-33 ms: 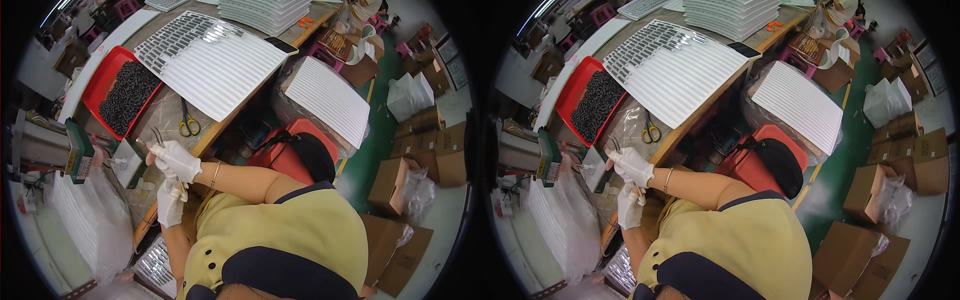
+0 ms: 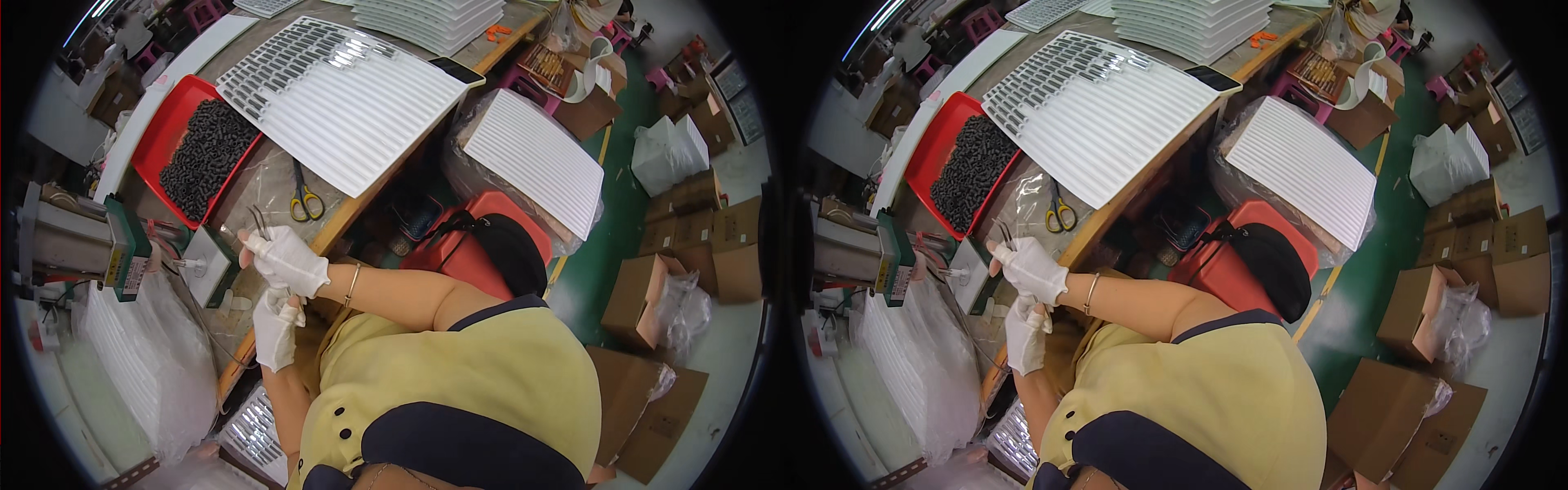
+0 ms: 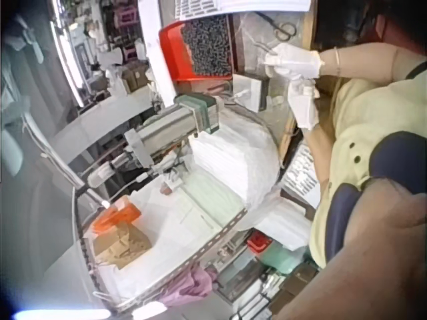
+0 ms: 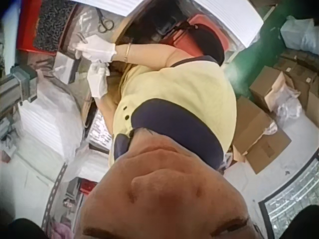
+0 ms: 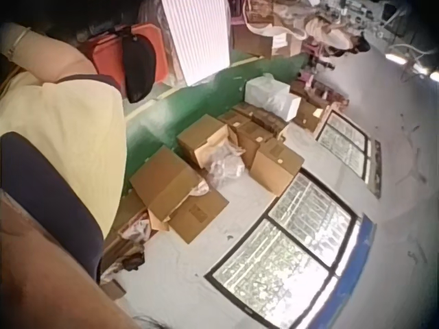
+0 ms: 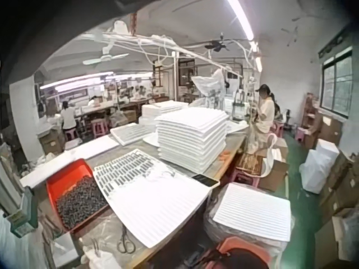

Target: Assembling metal handles by attaching plastic end caps and screws at a factory workbench using a pneumatic press.

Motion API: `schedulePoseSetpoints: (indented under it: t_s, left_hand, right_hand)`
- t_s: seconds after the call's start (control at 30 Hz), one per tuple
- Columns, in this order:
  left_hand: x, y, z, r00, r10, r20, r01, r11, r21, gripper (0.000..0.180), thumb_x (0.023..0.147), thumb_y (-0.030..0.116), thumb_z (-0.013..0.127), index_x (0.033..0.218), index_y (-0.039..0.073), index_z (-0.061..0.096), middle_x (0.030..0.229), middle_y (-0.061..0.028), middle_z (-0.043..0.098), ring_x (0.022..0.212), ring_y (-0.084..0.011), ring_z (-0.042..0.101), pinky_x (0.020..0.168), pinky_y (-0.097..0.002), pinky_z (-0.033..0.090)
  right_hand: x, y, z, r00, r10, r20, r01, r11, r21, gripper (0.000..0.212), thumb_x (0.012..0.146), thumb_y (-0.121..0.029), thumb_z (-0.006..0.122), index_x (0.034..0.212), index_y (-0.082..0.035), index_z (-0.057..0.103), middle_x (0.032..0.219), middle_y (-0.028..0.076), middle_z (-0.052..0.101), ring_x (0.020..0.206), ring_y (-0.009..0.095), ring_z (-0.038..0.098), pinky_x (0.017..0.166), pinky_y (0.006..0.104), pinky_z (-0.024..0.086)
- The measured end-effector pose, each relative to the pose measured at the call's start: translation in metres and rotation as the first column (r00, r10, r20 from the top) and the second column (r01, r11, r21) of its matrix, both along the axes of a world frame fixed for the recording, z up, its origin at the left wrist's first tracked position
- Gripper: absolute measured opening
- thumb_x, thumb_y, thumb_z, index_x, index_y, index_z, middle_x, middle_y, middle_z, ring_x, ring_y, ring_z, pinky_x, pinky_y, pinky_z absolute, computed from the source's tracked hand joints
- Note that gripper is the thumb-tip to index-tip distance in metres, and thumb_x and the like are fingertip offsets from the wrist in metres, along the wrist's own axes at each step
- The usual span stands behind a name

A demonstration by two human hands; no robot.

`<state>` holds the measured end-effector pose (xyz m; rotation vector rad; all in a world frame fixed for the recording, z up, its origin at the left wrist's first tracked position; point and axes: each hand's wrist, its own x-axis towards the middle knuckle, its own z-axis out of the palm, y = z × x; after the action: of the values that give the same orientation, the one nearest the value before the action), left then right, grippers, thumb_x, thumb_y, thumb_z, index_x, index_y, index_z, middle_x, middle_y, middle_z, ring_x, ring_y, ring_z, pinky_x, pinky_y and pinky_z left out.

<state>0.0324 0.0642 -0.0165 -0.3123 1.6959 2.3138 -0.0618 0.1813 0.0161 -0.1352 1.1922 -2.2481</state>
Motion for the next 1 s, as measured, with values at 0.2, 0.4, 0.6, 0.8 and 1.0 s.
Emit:
schedulePoseSetpoints:
  t_s: [0.2,0.4,0.6,0.8,1.0]
  left_hand:
    - [-0.006,0.044,0.045,0.982,-0.19,-0.019,0.157,0.858,-0.489,0.029,0.078,0.004,0.073,0.1,0.002,0.053,0.081,-0.0015,0.058,0.063,-0.0068,0.053,0.055,-0.0208,0.044]
    - [0.012,0.05,0.016,0.976,-0.219,0.019,0.212,0.963,0.167,0.053,0.073,0.032,0.076,0.109,0.003,0.05,0.081,-0.0073,0.054,0.066,-0.0179,0.056,0.063,-0.028,0.049]
    - [0.037,0.036,-0.018,0.989,0.012,0.145,-0.084,0.862,0.5,0.029,0.078,0.029,0.071,0.089,0.011,0.052,0.071,0.0006,0.044,0.058,-0.0125,0.044,0.049,-0.026,0.036]
    - [0.044,0.04,-0.03,0.95,0.187,0.249,-0.24,0.949,0.203,0.016,0.094,0.022,0.049,0.088,0.007,0.053,0.05,0.0047,0.032,0.038,-0.0098,0.031,0.037,-0.025,0.026]
    - [0.029,0.056,-0.01,0.905,0.33,0.267,-0.342,0.94,-0.004,0.016,0.091,0.013,0.05,0.095,-0.001,0.058,0.053,0.002,0.038,0.042,-0.012,0.037,0.041,-0.0252,0.032]
  right_hand:
    - [-0.01,0.084,0.043,0.772,-0.496,-0.397,0.576,0.811,0.106,0.043,0.094,-0.042,0.049,0.069,-0.008,0.058,0.049,-0.005,0.042,0.041,0.004,0.038,0.037,0.0224,0.028]
    - [-0.071,0.315,0.013,0.412,-0.672,-0.616,0.903,0.211,0.374,0.033,0.087,-0.033,0.06,0.073,-0.004,0.064,0.054,0.0,0.046,0.05,0.007,0.04,0.045,0.0271,0.033]
    - [-0.037,0.456,-0.175,0.861,-0.378,-0.34,0.223,-0.319,0.921,0.06,0.068,-0.034,0.073,0.117,-0.003,0.059,0.112,0.024,0.06,0.106,0.038,0.058,0.092,0.0414,0.045]
    - [0.019,0.501,-0.261,0.846,-0.362,-0.39,0.24,-0.394,0.887,0.037,0.073,-0.017,0.062,0.105,0.001,0.06,0.097,0.027,0.063,0.095,0.043,0.06,0.082,0.0463,0.048]
    - [0.03,0.507,-0.229,0.841,-0.259,-0.476,0.286,-0.534,0.796,0.025,0.08,-0.019,0.055,0.096,-0.003,0.065,0.09,0.024,0.065,0.085,0.041,0.062,0.075,0.0452,0.05]
